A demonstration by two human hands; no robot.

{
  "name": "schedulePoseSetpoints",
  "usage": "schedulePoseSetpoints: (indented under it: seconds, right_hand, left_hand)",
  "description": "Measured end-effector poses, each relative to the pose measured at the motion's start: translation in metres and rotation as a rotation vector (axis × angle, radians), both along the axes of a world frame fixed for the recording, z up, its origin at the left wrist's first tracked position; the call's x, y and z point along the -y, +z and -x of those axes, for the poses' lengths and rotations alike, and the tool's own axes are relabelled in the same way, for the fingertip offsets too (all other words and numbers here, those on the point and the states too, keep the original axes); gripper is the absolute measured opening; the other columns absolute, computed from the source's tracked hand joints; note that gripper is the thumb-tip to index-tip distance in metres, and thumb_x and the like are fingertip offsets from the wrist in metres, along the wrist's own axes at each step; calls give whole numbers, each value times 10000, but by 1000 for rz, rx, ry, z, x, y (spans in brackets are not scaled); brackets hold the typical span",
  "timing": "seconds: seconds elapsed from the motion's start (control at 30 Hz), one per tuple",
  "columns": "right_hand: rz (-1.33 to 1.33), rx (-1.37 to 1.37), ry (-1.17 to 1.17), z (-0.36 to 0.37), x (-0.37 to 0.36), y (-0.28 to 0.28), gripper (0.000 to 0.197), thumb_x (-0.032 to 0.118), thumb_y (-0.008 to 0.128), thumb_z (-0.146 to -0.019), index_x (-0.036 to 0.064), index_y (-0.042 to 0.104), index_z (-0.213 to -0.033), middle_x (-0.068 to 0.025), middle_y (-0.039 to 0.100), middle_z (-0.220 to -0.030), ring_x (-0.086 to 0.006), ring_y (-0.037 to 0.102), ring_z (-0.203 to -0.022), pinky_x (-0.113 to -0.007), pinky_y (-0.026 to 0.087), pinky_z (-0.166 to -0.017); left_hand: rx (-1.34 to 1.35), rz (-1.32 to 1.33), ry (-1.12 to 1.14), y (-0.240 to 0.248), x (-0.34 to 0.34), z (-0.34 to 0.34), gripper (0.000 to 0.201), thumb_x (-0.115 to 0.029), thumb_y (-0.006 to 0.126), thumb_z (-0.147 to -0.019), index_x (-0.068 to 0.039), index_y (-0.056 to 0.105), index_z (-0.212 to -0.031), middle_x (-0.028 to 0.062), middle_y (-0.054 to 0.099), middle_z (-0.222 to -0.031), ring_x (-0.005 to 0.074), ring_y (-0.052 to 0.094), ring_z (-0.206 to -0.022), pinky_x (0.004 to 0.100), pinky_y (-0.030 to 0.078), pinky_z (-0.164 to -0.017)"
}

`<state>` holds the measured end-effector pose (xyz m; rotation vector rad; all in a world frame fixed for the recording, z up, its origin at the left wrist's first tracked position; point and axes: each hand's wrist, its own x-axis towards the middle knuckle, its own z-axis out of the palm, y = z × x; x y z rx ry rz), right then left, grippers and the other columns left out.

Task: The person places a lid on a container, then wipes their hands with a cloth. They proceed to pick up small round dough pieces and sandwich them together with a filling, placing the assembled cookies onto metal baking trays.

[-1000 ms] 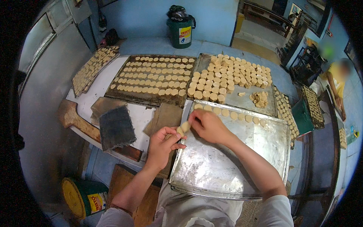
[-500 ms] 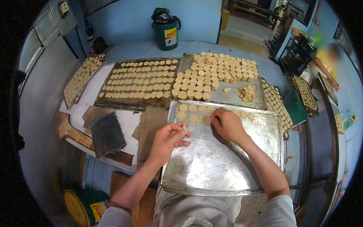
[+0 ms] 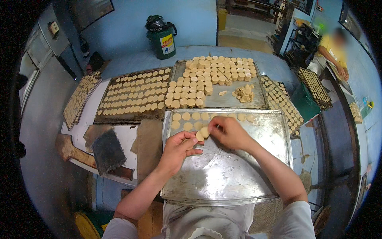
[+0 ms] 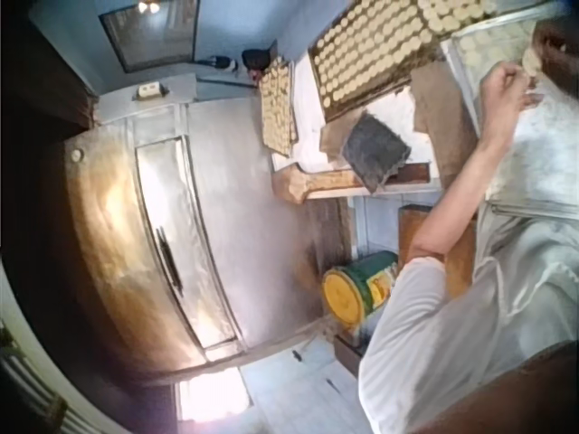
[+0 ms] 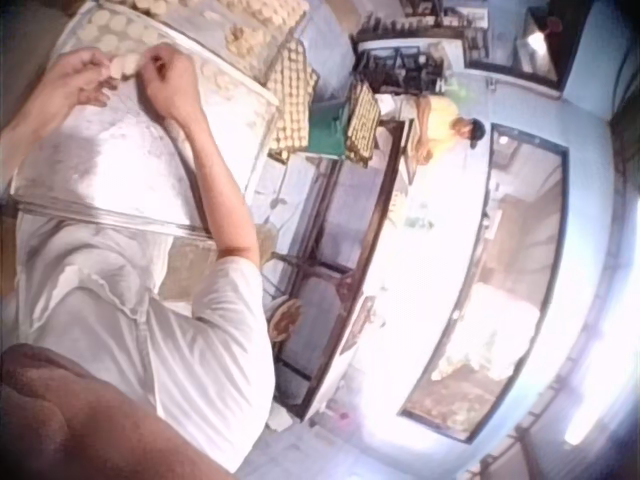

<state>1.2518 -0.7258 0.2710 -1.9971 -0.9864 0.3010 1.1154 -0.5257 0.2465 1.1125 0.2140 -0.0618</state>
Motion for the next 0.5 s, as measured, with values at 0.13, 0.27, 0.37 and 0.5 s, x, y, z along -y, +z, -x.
schedulePoseSetpoints:
  seconds: [0.13, 0.27, 0.37, 0.5]
  right_hand:
    - [261, 239, -125, -14, 15, -11, 274, 292, 749, -974, 19, 721, -986, -170, 730, -901, -319, 702, -763, -421, 537, -702]
    - [162, -110, 35, 24, 12, 25, 307, 335, 765, -974, 31, 721, -998, -187, 731, -915, -360, 712, -806, -455, 542, -715]
    - [137, 14, -113, 6, 26, 1, 274, 302, 755, -976, 28, 745, -980, -203, 734, -910, -366, 716, -809, -461, 547, -723]
    - [377, 171, -349, -14, 42, -6, 293, 308, 750, -969, 22, 768, -909, -209, 727, -841, -390, 718, -793, -486, 554, -728]
  left_hand:
    - [-26, 47, -32, -1, 1, -4, 132, -97, 634, -1081, 23, 671, -1120, 190, 515, -1563, 240, 704, -1148, 383, 656, -882]
    - [-40, 65, -102, -4, 13, -13, 201, -136, 623, -1097, 18, 669, -1217, 192, 409, -1654, 244, 692, -1160, 383, 654, -866]
    - [-48, 50, -190, 6, 22, -20, 261, -152, 605, -1108, 15, 649, -1304, 185, 359, -1682, 243, 676, -1179, 382, 648, -871]
    - [-64, 39, -180, 6, 26, -22, 324, -119, 574, -1114, 8, 569, -1412, 164, 417, -1603, 253, 634, -1251, 411, 625, -938]
